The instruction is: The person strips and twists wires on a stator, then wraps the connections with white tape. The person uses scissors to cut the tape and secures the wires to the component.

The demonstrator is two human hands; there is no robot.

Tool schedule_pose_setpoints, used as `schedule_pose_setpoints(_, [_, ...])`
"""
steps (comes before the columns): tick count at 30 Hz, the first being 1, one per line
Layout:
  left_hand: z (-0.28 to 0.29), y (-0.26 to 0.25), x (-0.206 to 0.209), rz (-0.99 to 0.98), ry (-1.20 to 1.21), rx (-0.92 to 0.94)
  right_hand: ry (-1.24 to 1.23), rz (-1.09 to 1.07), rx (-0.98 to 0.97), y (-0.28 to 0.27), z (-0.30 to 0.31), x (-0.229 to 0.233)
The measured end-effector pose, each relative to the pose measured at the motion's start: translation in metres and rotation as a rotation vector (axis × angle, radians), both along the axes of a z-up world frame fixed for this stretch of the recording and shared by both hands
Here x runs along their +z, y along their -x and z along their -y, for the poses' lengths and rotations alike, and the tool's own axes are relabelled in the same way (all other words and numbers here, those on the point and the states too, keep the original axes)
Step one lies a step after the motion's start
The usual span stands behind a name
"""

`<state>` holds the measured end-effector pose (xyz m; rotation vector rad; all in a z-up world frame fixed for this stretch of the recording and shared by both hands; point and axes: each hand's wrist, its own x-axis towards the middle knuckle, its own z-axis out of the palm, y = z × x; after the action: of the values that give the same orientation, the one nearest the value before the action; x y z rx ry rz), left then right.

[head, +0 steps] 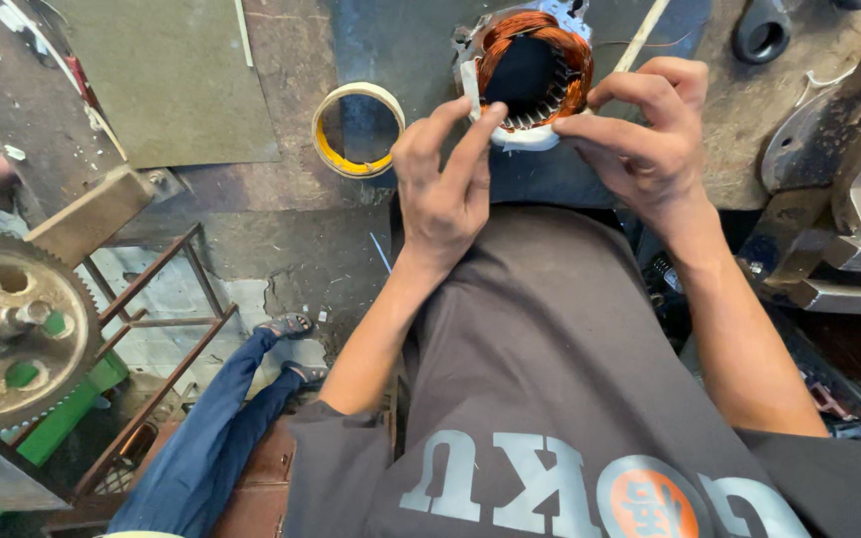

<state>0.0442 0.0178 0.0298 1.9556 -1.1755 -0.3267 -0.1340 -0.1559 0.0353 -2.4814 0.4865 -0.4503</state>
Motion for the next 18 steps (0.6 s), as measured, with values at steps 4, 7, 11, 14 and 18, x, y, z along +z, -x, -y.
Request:
schedule_pose_setpoints(4, [-0.003, -0.005, -0.002, 0.433, 0.138, -0.156, 0.106, 0.004, 0.049, 0.005, -0.003, 0.001])
schedule_pose_setpoints(7, [0.005, -0.013, -0.012, 0.566, 0.074, -0.211, 0.138, 0.052, 0.094, 0.003, 0.001, -0.004])
schedule_pose_setpoints(11, [0.013, -0.015, -0.018, 0.477, 0.07, -0.222, 0.072, 0.042, 0.093, -0.001, 0.015, -0.012])
schedule_pose_setpoints(14, [0.013, -0.013, -0.02, 0.414, 0.066, -0.194, 0.044, 0.002, 0.104, -0.003, 0.02, -0.015])
schedule_pose_setpoints(18, [0.017, -0.015, -0.017, 0.421, 0.071, -0.173, 0.077, -0.041, 0.124, -0.007, 0.024, -0.009])
